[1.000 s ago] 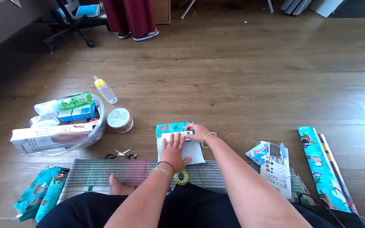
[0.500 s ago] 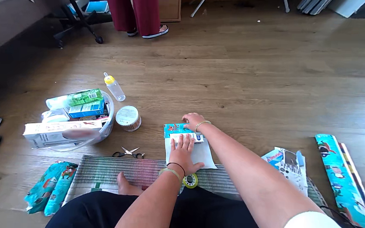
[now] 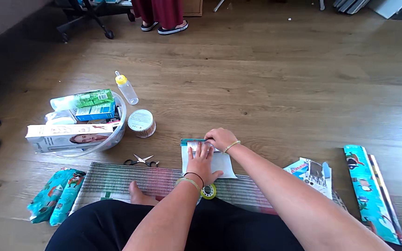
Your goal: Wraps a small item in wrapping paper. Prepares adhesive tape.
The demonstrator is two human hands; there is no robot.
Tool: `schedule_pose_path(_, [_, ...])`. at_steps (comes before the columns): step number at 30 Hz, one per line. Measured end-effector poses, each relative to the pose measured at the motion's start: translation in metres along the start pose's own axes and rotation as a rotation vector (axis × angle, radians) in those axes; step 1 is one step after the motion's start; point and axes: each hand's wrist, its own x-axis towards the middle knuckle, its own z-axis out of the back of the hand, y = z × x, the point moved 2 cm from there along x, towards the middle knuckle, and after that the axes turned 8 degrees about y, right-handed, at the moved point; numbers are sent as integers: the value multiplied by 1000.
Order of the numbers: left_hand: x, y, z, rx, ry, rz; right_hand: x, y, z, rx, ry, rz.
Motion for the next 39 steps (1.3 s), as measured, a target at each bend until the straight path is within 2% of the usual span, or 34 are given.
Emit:
schedule_pose_path(13, [-2,-9,1,82,49,68,-20,0,-45,-54,-311,120])
schedule_pose_path(19, [-2,-13,2,105,35,72,-22,2,-51,-35,-330,90])
schedule_pose_path(28, [-2,-10,5,58,-10,35,-34,-4,-53,31,-206,80])
schedule_pose_path(31, [-6,-3,8,-9,-26,6,-32,-5,-63,19,-307,116])
schedule_pose_path(33, [-12,6,16,-77,-135,-23,-29,-6,-70,-6,-401,152])
schedule_pose_path(37, [-18,36,31,-184,-571,-62,-28,-8,-77,-38,-494,189])
schedule_pose_path(38, [-16,42,33,-185,-634,-95,-28,-7,-77,-37,-497,185])
schedule_pose_path(39, [-12,45,33,-170,-626,-126,-28,-7,-77,-41,-489,176])
